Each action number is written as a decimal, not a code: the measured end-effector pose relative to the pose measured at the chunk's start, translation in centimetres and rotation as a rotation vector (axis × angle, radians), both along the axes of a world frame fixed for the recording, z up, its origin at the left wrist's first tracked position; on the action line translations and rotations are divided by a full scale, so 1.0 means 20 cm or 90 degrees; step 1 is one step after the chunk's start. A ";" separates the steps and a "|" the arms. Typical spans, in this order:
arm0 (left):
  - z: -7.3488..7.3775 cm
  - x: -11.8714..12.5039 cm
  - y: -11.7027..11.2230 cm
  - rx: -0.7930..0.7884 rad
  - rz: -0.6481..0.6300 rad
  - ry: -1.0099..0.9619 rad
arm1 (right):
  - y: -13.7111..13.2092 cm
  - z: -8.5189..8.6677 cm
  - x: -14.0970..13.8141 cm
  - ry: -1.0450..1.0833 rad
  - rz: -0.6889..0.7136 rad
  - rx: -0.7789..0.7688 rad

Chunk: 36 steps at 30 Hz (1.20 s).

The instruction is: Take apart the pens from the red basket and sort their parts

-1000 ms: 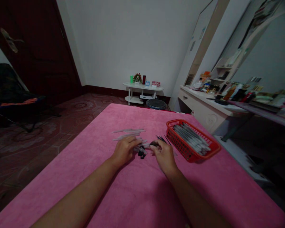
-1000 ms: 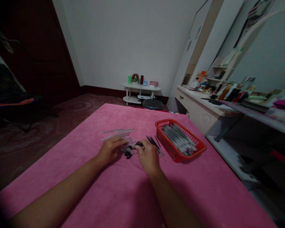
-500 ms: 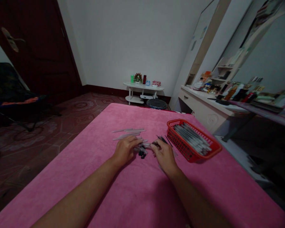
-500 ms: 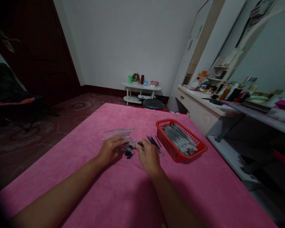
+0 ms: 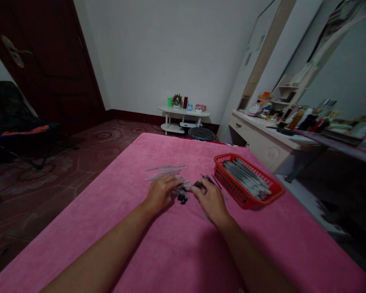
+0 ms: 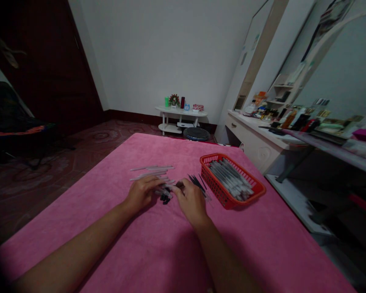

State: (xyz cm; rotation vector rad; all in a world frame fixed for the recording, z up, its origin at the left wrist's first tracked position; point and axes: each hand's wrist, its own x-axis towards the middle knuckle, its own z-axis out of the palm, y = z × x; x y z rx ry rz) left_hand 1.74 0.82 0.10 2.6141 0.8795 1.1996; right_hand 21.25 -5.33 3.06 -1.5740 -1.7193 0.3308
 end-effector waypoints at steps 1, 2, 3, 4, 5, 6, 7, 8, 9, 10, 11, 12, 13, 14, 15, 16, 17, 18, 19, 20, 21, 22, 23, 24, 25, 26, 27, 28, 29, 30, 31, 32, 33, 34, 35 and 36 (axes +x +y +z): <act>0.00 0.00 0.00 0.001 0.002 -0.001 | 0.00 0.00 0.00 0.001 0.006 0.009; 0.00 0.00 0.00 0.005 0.002 -0.002 | 0.00 0.00 0.00 -0.004 0.011 0.009; 0.00 0.00 0.00 0.009 -0.001 0.000 | 0.00 0.00 0.00 -0.013 0.013 0.001; 0.00 0.00 0.00 0.013 -0.005 0.002 | 0.00 0.00 0.01 -0.023 0.013 -0.014; 0.00 0.00 0.00 0.013 -0.009 0.004 | 0.00 0.00 0.01 -0.032 0.008 -0.028; 0.00 0.00 0.00 0.012 -0.013 0.004 | 0.00 0.00 0.01 -0.037 0.001 -0.035; 0.00 0.00 0.00 0.008 -0.013 0.001 | 0.00 0.00 0.01 -0.038 -0.002 -0.034; 0.00 0.00 0.00 0.004 -0.012 -0.003 | 0.00 0.00 0.01 -0.037 -0.001 -0.025; 0.00 0.00 0.00 0.000 -0.010 -0.006 | 0.00 0.01 0.01 -0.036 0.004 -0.013; 0.00 0.00 0.00 -0.002 -0.009 -0.007 | 0.00 0.01 0.00 -0.038 0.008 -0.003; 0.00 0.00 0.00 -0.004 -0.011 -0.004 | 0.00 0.01 0.00 -0.044 0.012 0.001; 0.00 0.00 0.00 -0.004 -0.013 0.000 | 0.00 0.02 0.00 -0.053 0.015 -0.004; 0.00 0.00 0.00 -0.004 -0.016 0.005 | 0.00 0.02 0.00 -0.062 0.016 -0.016; 0.00 0.00 -0.01 -0.003 -0.018 0.008 | 0.00 0.02 0.00 -0.069 0.014 -0.029; 0.00 0.00 -0.01 -0.001 -0.017 0.009 | 0.00 0.02 0.00 -0.070 0.011 -0.039; 0.00 0.00 -0.01 -0.001 -0.015 0.008 | 0.00 0.01 0.00 -0.067 0.007 -0.041; 0.00 0.00 -0.01 -0.002 -0.013 0.006 | 0.00 0.01 0.01 -0.061 0.002 -0.035; 0.00 0.00 -0.01 -0.003 -0.012 0.005 | 0.00 0.01 0.01 -0.055 -0.001 -0.023; 0.00 0.00 -0.01 -0.004 -0.011 0.004 | 0.00 0.01 0.01 -0.053 -0.004 -0.010; 0.00 0.01 -0.01 -0.004 -0.011 0.003 | 0.00 0.01 0.01 -0.056 -0.004 -0.001; 0.00 0.01 -0.01 -0.006 -0.012 0.005 | 0.00 0.01 0.01 -0.063 -0.003 0.000; 0.01 0.01 -0.01 -0.005 -0.015 0.007 | 0.00 0.01 0.01 -0.071 -0.003 -0.007; 0.01 0.01 -0.01 -0.003 -0.018 0.008 | -0.01 0.01 0.01 -0.078 -0.004 -0.018; 0.01 0.01 -0.01 -0.001 -0.020 0.009 | -0.01 0.02 0.00 -0.083 -0.006 -0.029; 0.01 0.01 -0.01 -0.001 -0.021 0.007 | -0.01 0.02 0.00 -0.083 -0.006 -0.037; 0.01 0.01 -0.01 -0.002 -0.020 0.004 | -0.01 0.03 0.00 -0.080 -0.005 -0.038; 0.01 0.01 -0.01 -0.005 -0.019 0.000 | -0.01 0.03 0.00 -0.076 -0.001 -0.032; 0.00 0.01 -0.01 -0.008 -0.018 -0.004 | -0.01 0.03 0.00 -0.073 0.002 -0.023; 0.00 0.01 0.00 -0.013 -0.017 -0.007 | -0.01 0.03 0.01 -0.071 0.006 -0.015; -0.01 0.01 0.00 -0.016 -0.018 -0.009 | -0.01 0.03 0.01 -0.068 0.009 -0.014; -0.01 0.01 0.00 -0.016 -0.019 -0.009 | 0.00 0.02 0.01 -0.061 0.012 -0.022; -0.01 0.01 0.00 -0.015 -0.019 -0.007 | 0.00 0.02 0.01 -0.048 0.015 -0.036; -0.02 0.01 0.00 -0.013 -0.019 -0.005 | 0.00 0.01 0.02 -0.027 0.019 -0.055; -0.02 0.01 0.00 -0.010 -0.019 -0.003 | 0.01 0.00 0.02 0.002 0.024 -0.076; -0.02 0.01 0.01 -0.007 -0.019 -0.001 | 0.01 -0.01 0.02 0.038 0.031 -0.096; -0.02 0.01 0.01 -0.003 -0.022 0.000 | 0.02 -0.02 0.02 0.078 0.039 -0.114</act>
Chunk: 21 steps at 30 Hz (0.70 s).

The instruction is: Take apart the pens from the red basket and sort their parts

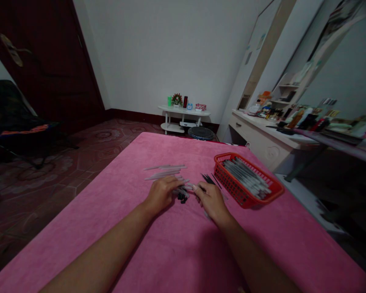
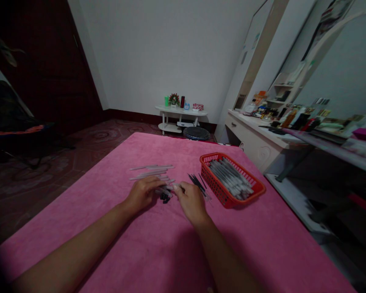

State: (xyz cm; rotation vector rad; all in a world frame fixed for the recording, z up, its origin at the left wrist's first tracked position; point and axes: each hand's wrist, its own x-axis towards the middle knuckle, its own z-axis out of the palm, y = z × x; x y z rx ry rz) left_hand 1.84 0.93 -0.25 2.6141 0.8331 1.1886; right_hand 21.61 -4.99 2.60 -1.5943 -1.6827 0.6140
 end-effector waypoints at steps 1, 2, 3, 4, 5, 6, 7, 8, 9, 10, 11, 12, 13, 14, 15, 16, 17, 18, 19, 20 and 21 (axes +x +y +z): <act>0.00 0.00 0.00 0.004 -0.003 0.000 | 0.00 -0.01 0.00 0.042 0.006 -0.018; 0.00 0.00 0.00 0.008 -0.007 0.000 | 0.01 -0.01 -0.01 0.083 0.010 -0.036; 0.00 0.00 0.00 0.012 -0.010 -0.001 | 0.01 -0.01 -0.01 0.118 0.015 -0.054; 0.00 0.00 0.00 0.015 -0.011 -0.001 | 0.01 0.00 -0.02 0.146 0.018 -0.071; 0.01 0.00 0.00 0.019 -0.010 -0.004 | 0.01 0.01 -0.02 0.162 0.020 -0.087; 0.01 -0.01 0.00 0.020 -0.007 -0.009 | 0.01 0.02 -0.02 0.166 0.024 -0.103; 0.01 -0.01 0.00 0.017 -0.003 -0.015 | 0.00 0.04 -0.02 0.156 0.029 -0.117; 0.01 -0.01 0.00 0.010 0.003 -0.027 | 0.00 0.07 -0.01 0.128 0.032 -0.129; 0.02 -0.01 0.00 -0.001 0.011 -0.046 | 0.00 0.09 0.01 0.082 0.033 -0.140; 0.02 -0.02 0.00 -0.019 0.023 -0.073 | -0.01 0.12 0.03 0.018 0.034 -0.146; 0.02 -0.02 0.01 -0.043 0.038 -0.110 | -0.02 0.15 0.05 -0.062 0.036 -0.151; 0.02 -0.02 0.01 -0.074 0.057 -0.156 | -0.03 0.18 0.07 -0.150 0.042 -0.157; 0.03 -0.02 0.02 -0.110 0.076 -0.211 | -0.04 0.21 0.09 -0.232 0.054 -0.162; 0.03 -0.02 0.02 -0.148 0.092 -0.269 | -0.05 0.23 0.10 -0.304 0.067 -0.177; 0.03 -0.02 0.02 -0.188 0.103 -0.327 | -0.07 0.24 0.11 -0.361 0.075 -0.196; 0.04 -0.01 0.03 -0.227 0.107 -0.383 | -0.08 0.25 0.10 -0.405 0.080 -0.216; 0.04 -0.01 0.03 -0.264 0.104 -0.435 | -0.09 0.26 0.10 -0.439 0.082 -0.235; 0.05 0.00 0.04 -0.302 0.092 -0.484 | -0.10 0.26 0.09 -0.464 0.082 -0.249; 0.05 0.01 0.04 -0.341 0.074 -0.532 | -0.11 0.27 0.07 -0.481 0.084 -0.258; 0.06 0.01 0.04 -0.383 0.051 -0.581 | -0.12 0.27 0.06 -0.490 0.086 -0.261; 0.06 0.02 0.04 -0.424 0.028 -0.631 | -0.12 0.27 0.05 -0.490 0.090 -0.263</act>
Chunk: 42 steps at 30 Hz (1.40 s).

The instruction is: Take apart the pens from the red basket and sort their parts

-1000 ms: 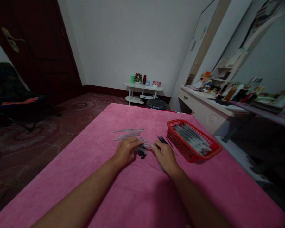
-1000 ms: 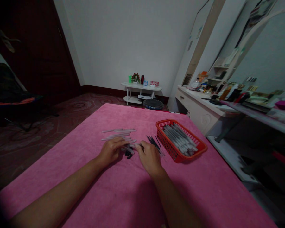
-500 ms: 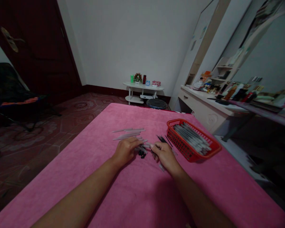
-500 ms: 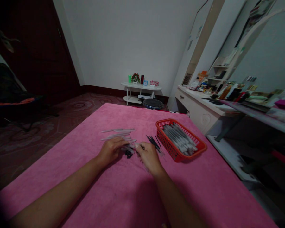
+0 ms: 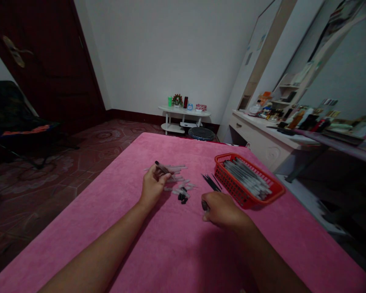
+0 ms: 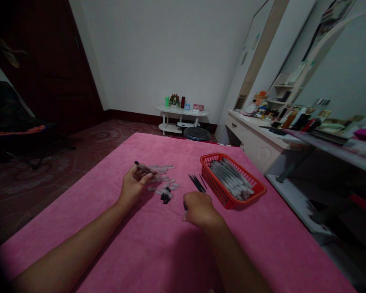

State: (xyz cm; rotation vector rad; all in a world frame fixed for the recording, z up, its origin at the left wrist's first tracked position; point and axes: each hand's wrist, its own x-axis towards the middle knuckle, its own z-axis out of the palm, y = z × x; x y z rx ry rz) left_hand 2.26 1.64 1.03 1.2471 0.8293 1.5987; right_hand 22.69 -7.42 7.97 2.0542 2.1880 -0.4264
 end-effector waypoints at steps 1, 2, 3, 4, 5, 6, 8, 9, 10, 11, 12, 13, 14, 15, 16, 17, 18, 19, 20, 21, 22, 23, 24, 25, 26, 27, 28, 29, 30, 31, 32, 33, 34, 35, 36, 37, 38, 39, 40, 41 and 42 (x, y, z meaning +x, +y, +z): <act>0.00 0.01 0.00 -0.029 -0.022 -0.054 | 0.00 0.00 -0.01 0.009 0.002 0.000; 0.01 0.01 -0.01 -0.057 -0.044 -0.101 | 0.00 0.00 -0.01 0.025 0.002 0.005; 0.01 0.01 -0.01 -0.082 -0.065 -0.137 | 0.00 -0.01 0.00 0.051 0.000 0.018; 0.01 0.02 -0.01 -0.102 -0.083 -0.165 | 0.01 -0.02 0.00 0.090 -0.005 0.037; 0.01 0.02 -0.01 -0.120 -0.100 -0.187 | 0.03 -0.04 0.00 0.145 -0.016 0.060; 0.01 0.02 -0.01 -0.133 -0.112 -0.205 | 0.04 -0.06 0.01 0.216 -0.037 0.078; 0.01 0.01 -0.01 -0.153 -0.122 -0.238 | 0.07 -0.10 0.00 0.407 -0.106 0.088; 0.01 0.01 -0.01 -0.163 -0.120 -0.249 | 0.09 -0.12 0.00 0.511 -0.146 0.086; 0.01 0.01 -0.01 -0.173 -0.117 -0.257 | 0.10 -0.14 -0.01 0.611 -0.183 0.084; 0.01 0.02 -0.01 -0.181 -0.114 -0.263 | 0.11 -0.16 -0.01 0.702 -0.210 0.085; 0.01 0.02 -0.01 -0.187 -0.114 -0.267 | 0.12 -0.17 -0.02 0.780 -0.226 0.089; 0.02 0.02 -0.01 -0.192 -0.120 -0.268 | 0.12 -0.18 -0.03 0.845 -0.235 0.093; 0.02 0.02 -0.02 -0.196 -0.128 -0.267 | 0.12 -0.18 -0.03 0.895 -0.240 0.096; 0.02 0.02 -0.02 -0.197 -0.139 -0.266 | 0.12 -0.18 -0.04 0.932 -0.243 0.096; 0.02 0.02 -0.02 -0.198 -0.148 -0.264 | 0.12 -0.18 -0.04 0.957 -0.243 0.096; 0.02 0.03 -0.03 -0.200 -0.157 -0.261 | 0.11 -0.18 -0.05 0.972 -0.243 0.101; 0.02 0.03 -0.03 -0.203 -0.163 -0.258 | 0.11 -0.18 -0.05 0.979 -0.241 0.107; 0.02 0.03 -0.03 -0.206 -0.166 -0.255 | 0.11 -0.17 -0.06 0.980 -0.237 0.114; 0.03 0.03 -0.04 -0.210 -0.169 -0.251 | 0.10 -0.17 -0.06 0.978 -0.234 0.122; 0.03 0.04 -0.04 -0.215 -0.173 -0.246 | 0.10 -0.17 -0.07 0.973 -0.231 0.132; 0.03 0.04 -0.04 -0.220 -0.177 -0.241 | 0.10 -0.17 -0.07 0.966 -0.227 0.142; 0.03 0.04 -0.05 -0.225 -0.182 -0.239 | 0.10 -0.16 -0.08 0.957 -0.223 0.153; 0.03 0.05 -0.05 -0.230 -0.186 -0.239 | 0.10 -0.16 -0.08 0.949 -0.218 0.161; 0.04 0.05 -0.05 -0.235 -0.190 -0.241 | 0.10 -0.17 -0.09 0.940 -0.212 0.169; 0.04 0.05 -0.06 -0.238 -0.191 -0.245 | 0.10 -0.17 -0.09 0.930 -0.206 0.177; 0.04 0.05 -0.06 -0.241 -0.190 -0.249 | 0.11 -0.17 -0.10 0.920 -0.200 0.185; 0.04 0.06 -0.06 -0.242 -0.188 -0.250 | 0.11 -0.18 -0.10 0.908 -0.192 0.192; 0.04 0.06 -0.07 -0.245 -0.188 -0.247 | 0.11 -0.19 -0.10 0.897 -0.182 0.202; 0.04 0.06 -0.07 -0.249 -0.190 -0.240 | 0.11 -0.20 -0.11 0.885 -0.168 0.211; 0.05 0.06 -0.07 -0.253 -0.193 -0.232 | 0.11 -0.20 -0.11 0.872 -0.152 0.222; 0.05 0.06 -0.08 -0.259 -0.196 -0.224 | 0.11 -0.21 -0.11 0.858 -0.135 0.233; 0.05 0.06 -0.08 -0.265 -0.200 -0.219 | 0.11 -0.21 -0.11 0.839 -0.120 0.247; 0.05 0.06 -0.08 -0.268 -0.204 -0.217 | 0.10 -0.22 -0.12 0.815 -0.109 0.260; 0.05 0.06 -0.09 -0.271 -0.208 -0.218 | 0.10 -0.22 -0.12 0.785 -0.099 0.272; 0.05 0.07 -0.09 -0.273 -0.211 -0.220 | 0.09 -0.22 -0.12 0.752 -0.091 0.282; 0.05 0.07 -0.09 -0.276 -0.215 -0.220 | 0.09 -0.21 -0.12 0.721 -0.086 0.289; 0.05 0.07 -0.10 -0.278 -0.218 -0.222 | 0.09 -0.21 -0.12 0.694 -0.082 0.292; 0.05 0.08 -0.10 -0.280 -0.220 -0.225 | 0.08 -0.21 -0.12 0.676 -0.082 0.294; 0.05 0.08 -0.10 -0.280 -0.221 -0.230 | 0.08 -0.20 -0.12 0.669 -0.085 0.294; 0.05 0.09 -0.11 -0.280 -0.223 -0.234 | 0.08 -0.20 -0.12 0.670 -0.091 0.294; 0.05 0.09 -0.11 -0.277 -0.226 -0.238 | 0.08 -0.20 -0.12 0.675 -0.097 0.295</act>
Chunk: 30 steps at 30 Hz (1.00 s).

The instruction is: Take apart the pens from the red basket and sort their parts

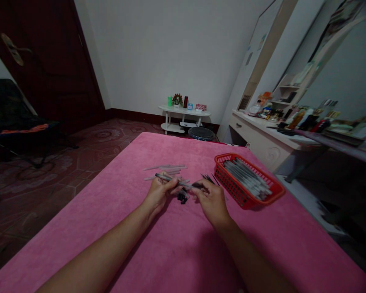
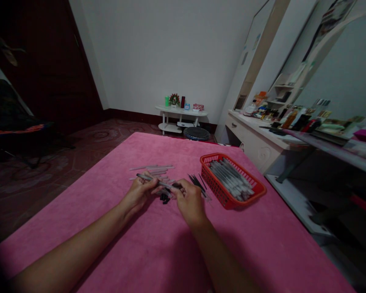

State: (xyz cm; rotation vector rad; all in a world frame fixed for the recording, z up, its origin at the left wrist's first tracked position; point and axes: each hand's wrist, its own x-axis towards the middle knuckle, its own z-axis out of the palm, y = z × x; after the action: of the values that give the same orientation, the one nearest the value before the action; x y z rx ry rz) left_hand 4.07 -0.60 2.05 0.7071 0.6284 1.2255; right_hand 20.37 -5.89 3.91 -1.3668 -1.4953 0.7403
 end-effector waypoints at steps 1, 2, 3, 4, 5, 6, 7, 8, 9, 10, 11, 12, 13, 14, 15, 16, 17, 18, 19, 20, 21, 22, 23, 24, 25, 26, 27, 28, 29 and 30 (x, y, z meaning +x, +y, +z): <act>0.00 0.00 0.00 0.003 -0.003 -0.005 | 0.00 0.00 0.00 0.009 -0.003 0.000; 0.00 0.01 -0.01 0.008 -0.006 -0.009 | 0.00 0.00 0.00 0.021 -0.007 0.003; -0.01 0.01 -0.01 0.014 -0.009 -0.012 | 0.00 0.00 0.00 0.032 -0.010 0.004; -0.01 0.01 -0.02 0.022 -0.011 -0.016 | -0.01 0.00 -0.01 0.044 -0.016 0.003; -0.01 0.01 -0.02 0.032 -0.015 -0.017 | -0.01 0.00 -0.01 0.058 -0.025 0.000; -0.01 0.00 -0.02 0.044 -0.017 -0.016 | -0.01 0.01 -0.02 0.074 -0.033 -0.006; -0.01 0.00 -0.02 0.055 -0.018 -0.012 | -0.01 0.01 -0.02 0.092 -0.040 -0.015; -0.01 0.00 -0.02 0.065 -0.017 -0.007 | -0.01 0.02 -0.03 0.112 -0.046 -0.026; -0.01 0.00 -0.03 0.074 -0.015 -0.002 | -0.02 0.02 -0.03 0.132 -0.048 -0.036; -0.01 0.00 -0.03 0.082 -0.012 0.003 | -0.02 0.03 -0.04 0.153 -0.049 -0.047; 0.00 0.00 -0.03 0.089 -0.008 0.007 | -0.02 0.03 -0.04 0.175 -0.048 -0.061; 0.00 0.00 -0.03 0.098 -0.005 0.011 | -0.02 0.03 -0.04 0.197 -0.047 -0.075; 0.00 0.00 -0.03 0.107 -0.003 0.015 | -0.02 0.03 -0.04 0.218 -0.045 -0.092; 0.00 0.00 -0.03 0.116 -0.003 0.020 | -0.02 0.03 -0.04 0.241 -0.041 -0.112; 0.00 0.00 -0.03 0.126 -0.005 0.023 | -0.02 0.03 -0.04 0.263 -0.035 -0.134; 0.00 0.00 -0.03 0.137 -0.009 0.025 | -0.02 0.03 -0.03 0.282 -0.024 -0.157; -0.01 0.00 -0.03 0.149 -0.015 0.028 | -0.02 0.03 -0.02 0.296 -0.010 -0.184; -0.01 0.00 -0.03 0.161 -0.022 0.028 | -0.02 0.03 -0.01 0.307 0.006 -0.211; -0.02 -0.01 -0.03 0.170 -0.030 0.029 | -0.02 0.04 0.00 0.316 0.023 -0.239; -0.02 -0.01 -0.03 0.175 -0.037 0.028 | -0.02 0.04 0.01 0.324 0.040 -0.266; -0.03 -0.01 -0.03 0.178 -0.043 0.027 | -0.02 0.05 0.02 0.332 0.055 -0.292; -0.03 -0.01 -0.02 0.176 -0.049 0.027 | -0.02 0.06 0.02 0.342 0.068 -0.314; -0.03 -0.01 -0.02 0.173 -0.053 0.028 | -0.03 0.06 0.02 0.354 0.081 -0.331; -0.03 -0.01 -0.02 0.169 -0.053 0.031 | -0.03 0.07 0.02 0.365 0.093 -0.343; -0.02 -0.01 -0.02 0.163 -0.052 0.037 | -0.03 0.08 0.01 0.373 0.106 -0.350; -0.02 -0.01 -0.02 0.156 -0.047 0.045 | -0.03 0.09 0.01 0.375 0.114 -0.349; -0.01 -0.01 -0.02 0.150 -0.042 0.055 | -0.03 0.10 0.01 0.371 0.115 -0.338; -0.01 -0.01 -0.01 0.150 -0.038 0.070 | -0.03 0.12 0.01 0.361 0.108 -0.316; -0.01 -0.01 -0.01 0.154 -0.035 0.090 | -0.02 0.14 0.02 0.346 0.090 -0.279; -0.01 -0.01 0.00 0.163 -0.026 0.119 | -0.02 0.17 0.04 0.324 0.061 -0.229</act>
State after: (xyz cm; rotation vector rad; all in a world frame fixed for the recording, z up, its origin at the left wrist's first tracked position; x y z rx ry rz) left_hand 3.79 -0.51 1.90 1.0541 0.6127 1.2228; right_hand 21.16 -6.29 7.21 -1.2390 -1.0572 1.3551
